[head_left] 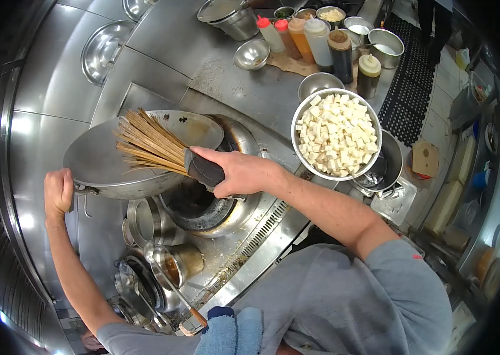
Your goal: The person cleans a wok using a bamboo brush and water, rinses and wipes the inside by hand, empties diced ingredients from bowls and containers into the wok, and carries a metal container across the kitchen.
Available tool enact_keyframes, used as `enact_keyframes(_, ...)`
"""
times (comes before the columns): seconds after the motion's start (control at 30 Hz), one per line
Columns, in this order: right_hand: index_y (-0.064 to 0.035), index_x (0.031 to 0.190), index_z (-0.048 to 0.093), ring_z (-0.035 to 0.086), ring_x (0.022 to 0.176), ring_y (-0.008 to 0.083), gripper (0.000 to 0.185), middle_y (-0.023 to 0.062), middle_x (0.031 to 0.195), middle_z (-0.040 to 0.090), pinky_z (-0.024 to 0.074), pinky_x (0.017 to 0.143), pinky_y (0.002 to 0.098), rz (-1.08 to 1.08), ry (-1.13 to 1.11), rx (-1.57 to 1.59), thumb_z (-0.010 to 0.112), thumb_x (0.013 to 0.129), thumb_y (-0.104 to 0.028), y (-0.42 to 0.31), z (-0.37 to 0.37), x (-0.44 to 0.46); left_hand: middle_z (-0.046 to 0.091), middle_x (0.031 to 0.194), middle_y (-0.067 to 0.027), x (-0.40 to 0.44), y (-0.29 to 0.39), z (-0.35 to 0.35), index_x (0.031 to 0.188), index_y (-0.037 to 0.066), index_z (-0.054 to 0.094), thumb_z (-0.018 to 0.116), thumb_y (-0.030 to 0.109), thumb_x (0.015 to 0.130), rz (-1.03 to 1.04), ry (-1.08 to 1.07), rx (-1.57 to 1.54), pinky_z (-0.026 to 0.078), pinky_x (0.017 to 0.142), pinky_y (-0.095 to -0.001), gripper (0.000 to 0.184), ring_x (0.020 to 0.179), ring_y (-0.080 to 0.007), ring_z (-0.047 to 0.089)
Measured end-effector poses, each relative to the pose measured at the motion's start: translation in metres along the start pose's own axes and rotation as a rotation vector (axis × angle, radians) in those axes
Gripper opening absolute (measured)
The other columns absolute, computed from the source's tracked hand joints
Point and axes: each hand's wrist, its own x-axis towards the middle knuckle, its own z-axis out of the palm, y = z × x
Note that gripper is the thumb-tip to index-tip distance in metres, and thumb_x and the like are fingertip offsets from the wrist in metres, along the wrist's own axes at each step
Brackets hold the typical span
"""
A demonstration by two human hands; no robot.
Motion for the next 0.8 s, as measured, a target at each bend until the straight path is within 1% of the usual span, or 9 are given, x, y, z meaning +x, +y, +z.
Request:
enact_keyframes(0.13,-0.0173,0.158,0.019,0.066,0.089,0.0304,0.1,0.0199,0.106,0.068,0.0505,0.082,0.0369,0.018,-0.004,0.019,0.067,0.071,-0.019,0.002,0.0,-0.001,0.043,0.058,-0.0251,0.01,0.008,-0.005,0.063,-0.004,0.045,0.047,0.028,0.091,0.005,-0.017,0.016,0.033,0.053,-0.0478,0.042,0.055,-0.044,0.042)
enact_keyframes(0.23,-0.0191,0.158,0.018,0.066,0.088,0.0304,0.101,0.02,0.106,0.068,0.051,0.081,0.0376,0.107,-0.052,0.007,0.068,0.071,-0.019,-0.008,-0.007,-0.009,0.044,0.059,-0.0253,0.015,0.014,-0.007,0.063,-0.003,0.045,0.048,0.027,0.09,0.038,-0.033,0.046,0.034,0.053,-0.0482,0.041,0.056,-0.045,0.044)
enact_keyframes(0.43,-0.0215,0.158,0.018,0.066,0.088,0.031,0.102,0.0199,0.106,0.067,0.0516,0.079,0.0379,0.072,-0.013,0.03,0.068,0.07,-0.018,0.015,0.007,-0.011,0.046,0.059,-0.0243,0.017,0.034,-0.015,0.062,-0.002,0.047,0.052,0.024,0.085,0.033,-0.064,0.081,0.034,0.053,-0.0486,0.036,0.057,-0.0455,0.046)
enact_keyframes(0.53,-0.0209,0.158,0.018,0.066,0.087,0.031,0.102,0.0194,0.106,0.067,0.0515,0.08,0.0377,0.109,-0.016,0.062,0.068,0.069,-0.017,0.014,0.009,-0.016,0.047,0.059,-0.0236,0.018,0.04,-0.016,0.062,-0.002,0.047,0.054,0.024,0.083,0.045,-0.066,0.094,0.034,0.052,-0.0484,0.034,0.057,-0.0452,0.047)
enact_keyframes(0.63,-0.014,0.157,0.02,0.067,0.08,0.0331,0.103,0.0227,0.095,0.069,0.0522,0.076,0.0399,0.04,0.062,0.097,0.069,0.067,-0.019,0.023,0.017,-0.018,0.046,0.058,-0.0229,0.017,0.049,-0.018,0.061,-0.002,0.047,0.055,0.023,0.083,0.064,-0.057,0.098,0.034,0.052,-0.0479,0.033,0.056,-0.0441,0.047)
enact_keyframes(0.73,-0.0134,0.157,0.02,0.067,0.083,0.0335,0.103,0.023,0.098,0.069,0.0521,0.077,0.0394,0.101,0.018,0.137,0.069,0.067,-0.018,0.017,0.012,-0.024,0.046,0.057,-0.0222,0.013,0.059,-0.019,0.061,-0.001,0.047,0.055,0.022,0.082,0.037,-0.054,0.101,0.035,0.053,-0.0477,0.033,0.056,-0.0429,0.046)
enact_keyframes(0.8,-0.0137,0.157,0.02,0.067,0.085,0.0348,0.103,0.0231,0.098,0.069,0.052,0.078,0.0394,0.085,0.018,0.125,0.069,0.067,-0.018,0.016,0.012,-0.025,0.045,0.056,-0.0218,0.007,0.06,-0.018,0.06,-0.001,0.048,0.056,0.022,0.082,0.044,-0.045,0.099,0.035,0.053,-0.0474,0.032,0.055,-0.0423,0.047)
